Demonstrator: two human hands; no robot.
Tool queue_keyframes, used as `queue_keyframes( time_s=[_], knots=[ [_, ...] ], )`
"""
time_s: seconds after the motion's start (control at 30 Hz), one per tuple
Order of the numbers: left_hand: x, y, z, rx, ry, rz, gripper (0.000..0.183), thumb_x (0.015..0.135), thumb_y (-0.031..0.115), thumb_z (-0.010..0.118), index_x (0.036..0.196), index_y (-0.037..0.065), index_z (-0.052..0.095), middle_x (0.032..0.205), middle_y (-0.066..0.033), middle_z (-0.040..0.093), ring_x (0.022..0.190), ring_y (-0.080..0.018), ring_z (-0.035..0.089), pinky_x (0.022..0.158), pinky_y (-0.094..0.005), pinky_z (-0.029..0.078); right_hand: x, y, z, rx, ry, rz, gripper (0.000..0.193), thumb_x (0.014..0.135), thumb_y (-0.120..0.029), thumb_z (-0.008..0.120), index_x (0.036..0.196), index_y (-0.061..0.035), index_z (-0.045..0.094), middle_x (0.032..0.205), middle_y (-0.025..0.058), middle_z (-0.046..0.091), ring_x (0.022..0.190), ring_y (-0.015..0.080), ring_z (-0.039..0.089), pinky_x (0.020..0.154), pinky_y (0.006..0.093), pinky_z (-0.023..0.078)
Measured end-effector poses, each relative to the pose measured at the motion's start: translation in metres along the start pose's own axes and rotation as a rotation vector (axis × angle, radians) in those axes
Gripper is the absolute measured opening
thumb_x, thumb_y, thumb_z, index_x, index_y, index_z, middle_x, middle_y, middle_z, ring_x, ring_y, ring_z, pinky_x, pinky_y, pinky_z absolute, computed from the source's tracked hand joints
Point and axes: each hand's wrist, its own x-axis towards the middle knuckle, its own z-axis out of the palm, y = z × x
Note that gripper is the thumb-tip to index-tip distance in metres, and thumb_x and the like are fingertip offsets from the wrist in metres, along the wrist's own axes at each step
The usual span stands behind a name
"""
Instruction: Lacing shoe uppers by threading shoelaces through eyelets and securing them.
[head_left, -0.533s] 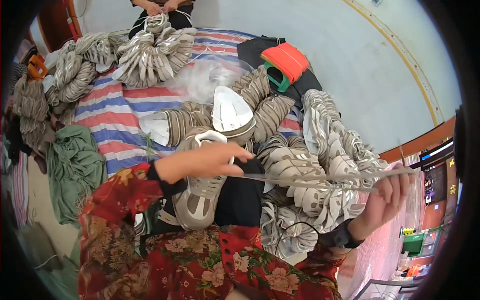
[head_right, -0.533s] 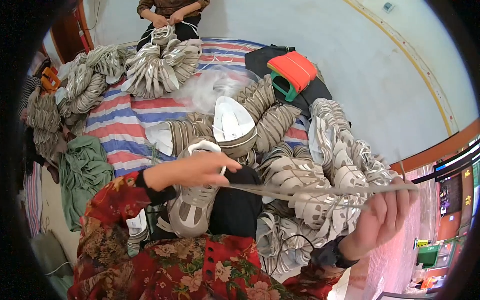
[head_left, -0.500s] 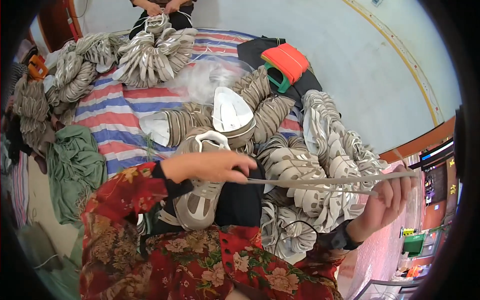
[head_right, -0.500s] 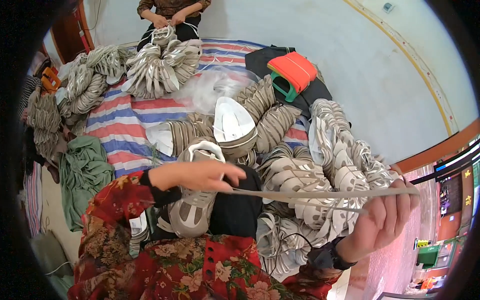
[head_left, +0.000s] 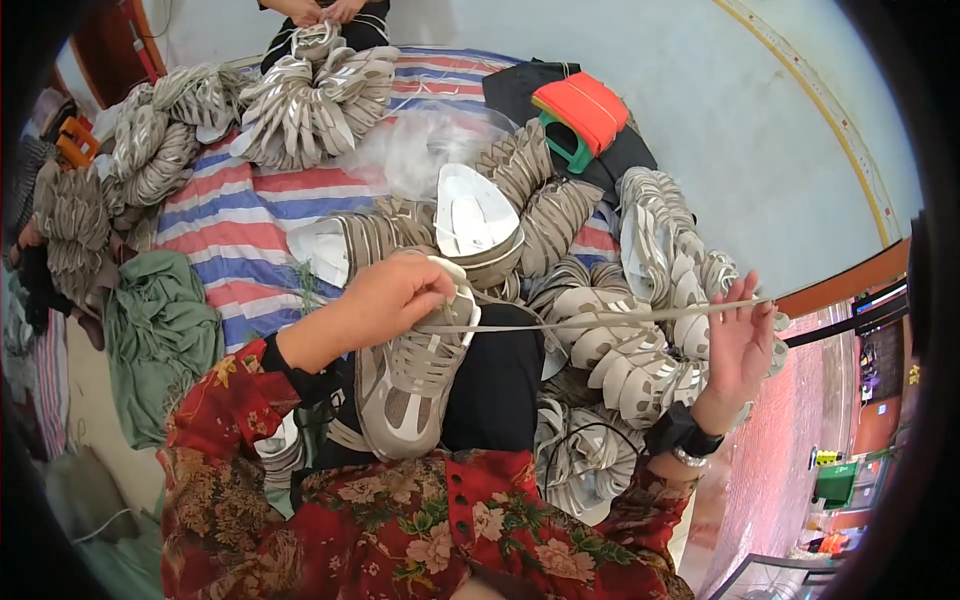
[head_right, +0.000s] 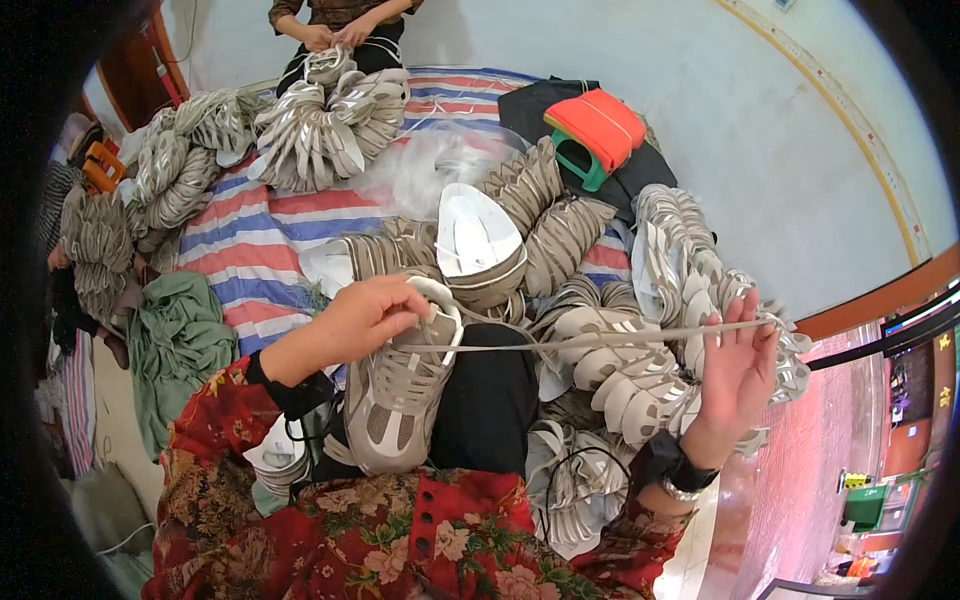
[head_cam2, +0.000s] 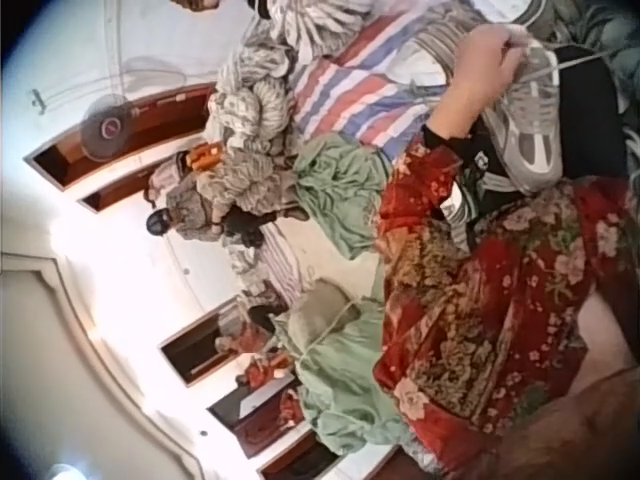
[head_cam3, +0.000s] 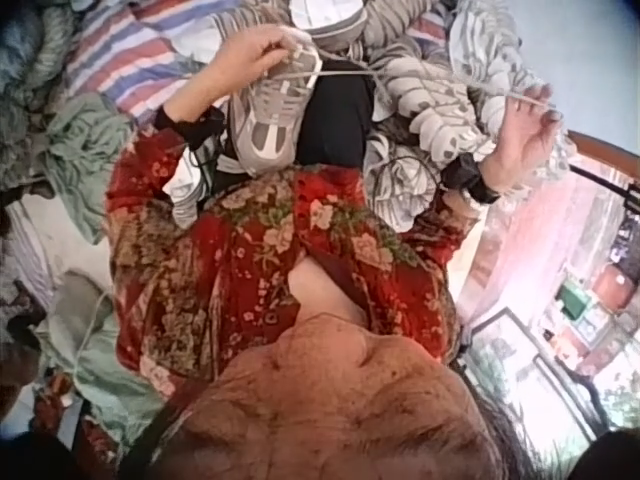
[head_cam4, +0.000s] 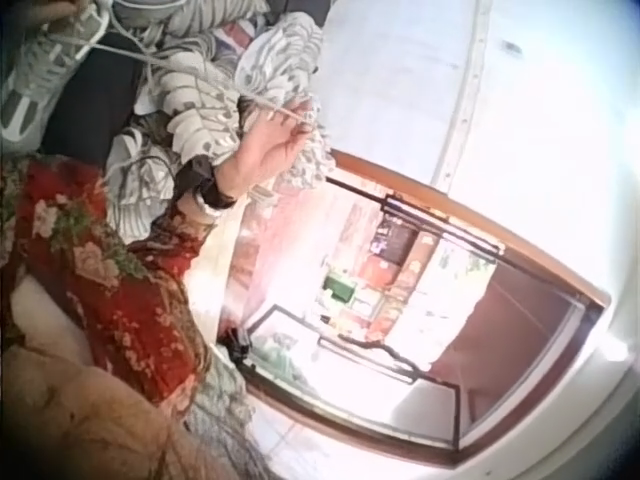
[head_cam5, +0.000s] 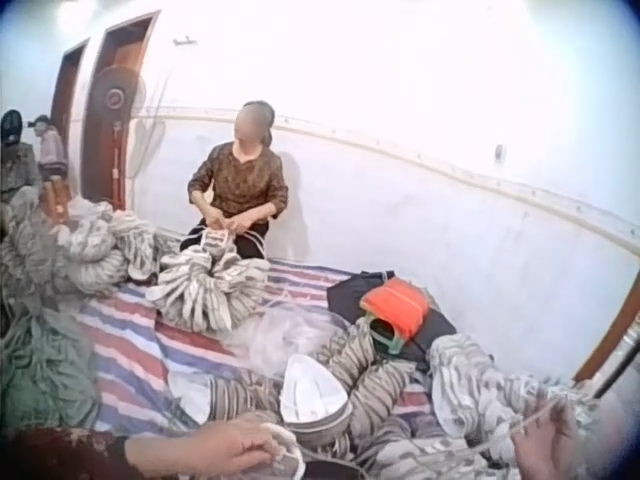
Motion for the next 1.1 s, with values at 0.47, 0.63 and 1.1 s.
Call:
queue_keyframes(
  time_s=[0.47,0.63,1.1],
  knots=[
    [0.026,0.000,0.046,0.711,-0.065,-0.170,0.030,0.075,0.034,0.071,0.085,0.007,0.065,0.106,-0.0124,0.053,0.098,-0.0334,0.051,0.085,-0.0416,0.041,-0.084,0.208,0.034,-1.720,-0.836,-0.384,0.016,0.078,-0.012,0.068,0.092,-0.0102,0.062,0.074,0.0018,0.057,0.067,0.0202,0.058,0.059,0.0308,0.041],
    [0.016,-0.019,0.054,0.449,0.172,-0.102,0.023,0.079,0.029,0.068,0.084,0.006,0.066,0.100,-0.0110,0.058,0.099,-0.0318,0.053,0.081,-0.0418,0.043,-0.072,0.228,0.035,-1.663,-0.921,-0.376,0.020,0.078,-0.014,0.068,0.095,-0.0095,0.059,0.077,0.0031,0.058,0.067,0.0215,0.058,0.060,0.0327,0.041],
    [0.027,-0.018,0.040,0.287,-0.115,-0.232,0.023,0.086,0.023,0.057,0.099,0.005,0.062,0.084,-0.0126,0.067,0.078,-0.0275,0.064,0.073,-0.0364,0.049,-0.083,0.227,0.054,-1.254,-0.648,0.595,0.012,0.081,-0.011,0.063,0.087,-0.0036,0.055,0.066,0.0103,0.056,0.062,0.0275,0.060,0.058,0.0350,0.046]
  ],
)
